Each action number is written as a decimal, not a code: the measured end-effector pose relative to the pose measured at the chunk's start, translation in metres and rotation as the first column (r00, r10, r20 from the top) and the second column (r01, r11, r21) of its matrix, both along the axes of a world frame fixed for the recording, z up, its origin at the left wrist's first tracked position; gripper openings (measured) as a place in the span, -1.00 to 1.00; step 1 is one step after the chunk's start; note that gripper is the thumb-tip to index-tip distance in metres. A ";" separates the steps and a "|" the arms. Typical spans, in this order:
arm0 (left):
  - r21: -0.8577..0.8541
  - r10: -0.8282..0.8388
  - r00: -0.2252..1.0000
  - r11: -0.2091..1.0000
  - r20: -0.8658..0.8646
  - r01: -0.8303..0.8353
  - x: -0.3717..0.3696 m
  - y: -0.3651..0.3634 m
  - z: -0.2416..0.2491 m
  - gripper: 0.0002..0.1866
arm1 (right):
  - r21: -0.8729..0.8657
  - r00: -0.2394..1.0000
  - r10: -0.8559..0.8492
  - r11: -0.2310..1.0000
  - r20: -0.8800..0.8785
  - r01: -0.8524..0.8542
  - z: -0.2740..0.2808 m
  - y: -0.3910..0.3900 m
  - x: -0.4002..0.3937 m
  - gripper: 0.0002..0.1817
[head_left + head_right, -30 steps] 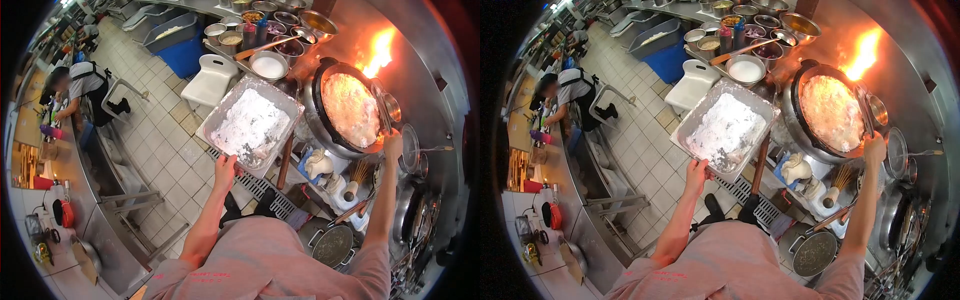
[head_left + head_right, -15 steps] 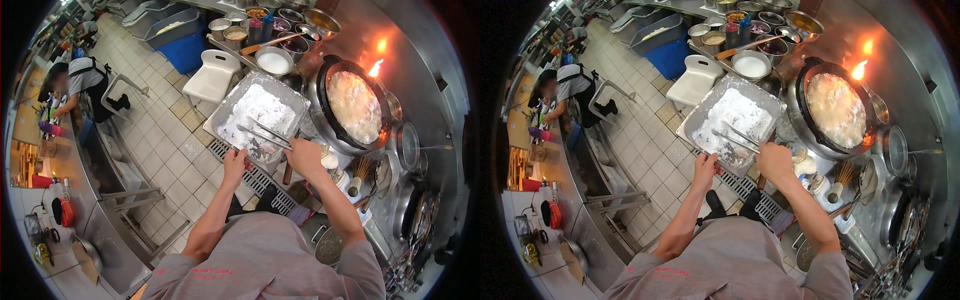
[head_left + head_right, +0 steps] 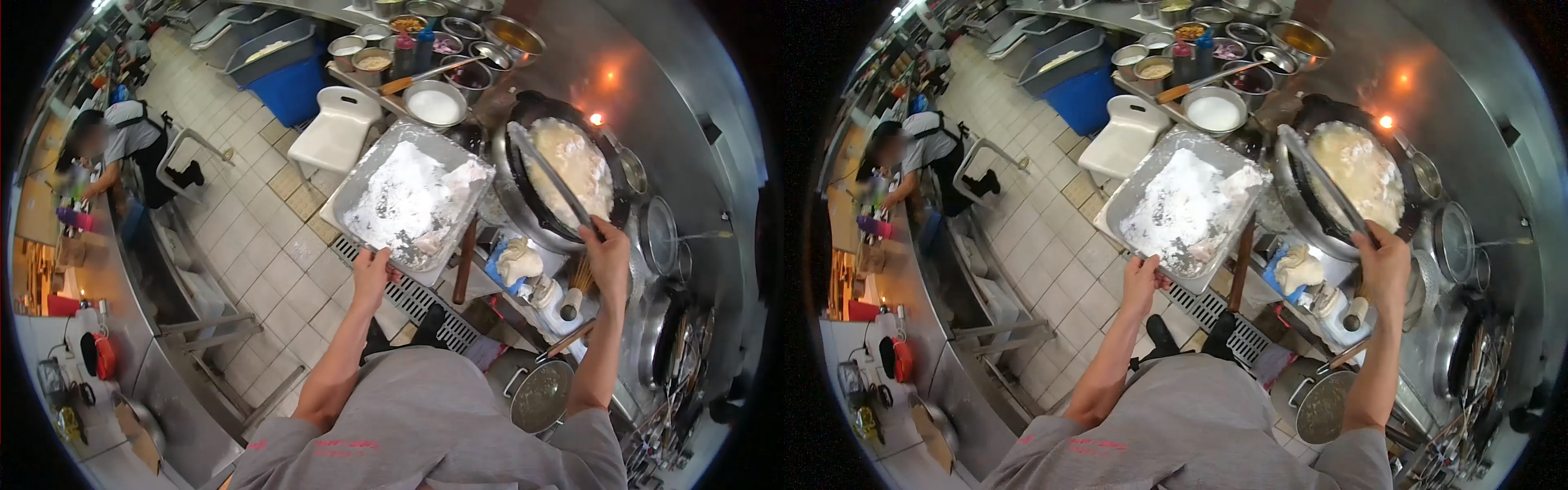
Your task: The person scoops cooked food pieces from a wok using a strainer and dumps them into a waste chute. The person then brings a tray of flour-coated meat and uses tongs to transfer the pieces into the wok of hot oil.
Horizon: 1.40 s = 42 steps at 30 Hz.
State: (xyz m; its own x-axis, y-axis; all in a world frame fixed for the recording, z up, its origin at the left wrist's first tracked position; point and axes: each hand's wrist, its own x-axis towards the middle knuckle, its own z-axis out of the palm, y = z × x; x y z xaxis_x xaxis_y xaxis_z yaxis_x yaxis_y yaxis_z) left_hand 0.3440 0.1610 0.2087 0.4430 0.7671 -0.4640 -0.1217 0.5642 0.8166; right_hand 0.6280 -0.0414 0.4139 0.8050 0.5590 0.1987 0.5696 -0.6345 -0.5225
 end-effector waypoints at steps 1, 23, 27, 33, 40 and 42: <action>0.002 -0.001 1.000 1.000 0.007 0.001 0.000 0.000 0.002 -0.84 | -0.010 0.998 -0.052 0.999 0.026 0.052 0.007 -0.007 0.007 -0.61; 0.040 -0.003 1.000 0.999 0.025 0.002 0.003 -0.006 -0.001 -0.84 | -0.686 0.805 0.517 0.699 0.291 -0.202 -0.037 0.120 -0.013 -0.87; 0.037 0.015 1.000 0.999 0.015 -0.016 0.004 -0.007 0.002 -0.84 | -0.490 0.902 0.316 0.860 0.293 -0.142 0.008 0.072 0.009 -0.86; 0.049 0.013 1.000 0.999 0.026 -0.014 0.007 -0.007 0.002 -0.84 | -0.379 0.891 -0.021 0.900 0.453 0.214 0.025 0.023 0.094 -0.78; 0.038 -0.004 0.999 0.999 0.035 0.003 0.004 -0.006 -0.001 -0.82 | -0.374 0.923 -0.002 0.914 0.385 0.158 0.020 0.023 0.073 -0.73; 0.031 0.007 1.000 0.999 0.026 -0.007 0.003 -0.007 -0.001 -0.84 | -0.395 0.944 0.134 0.918 0.301 -0.004 0.030 0.031 0.040 -0.74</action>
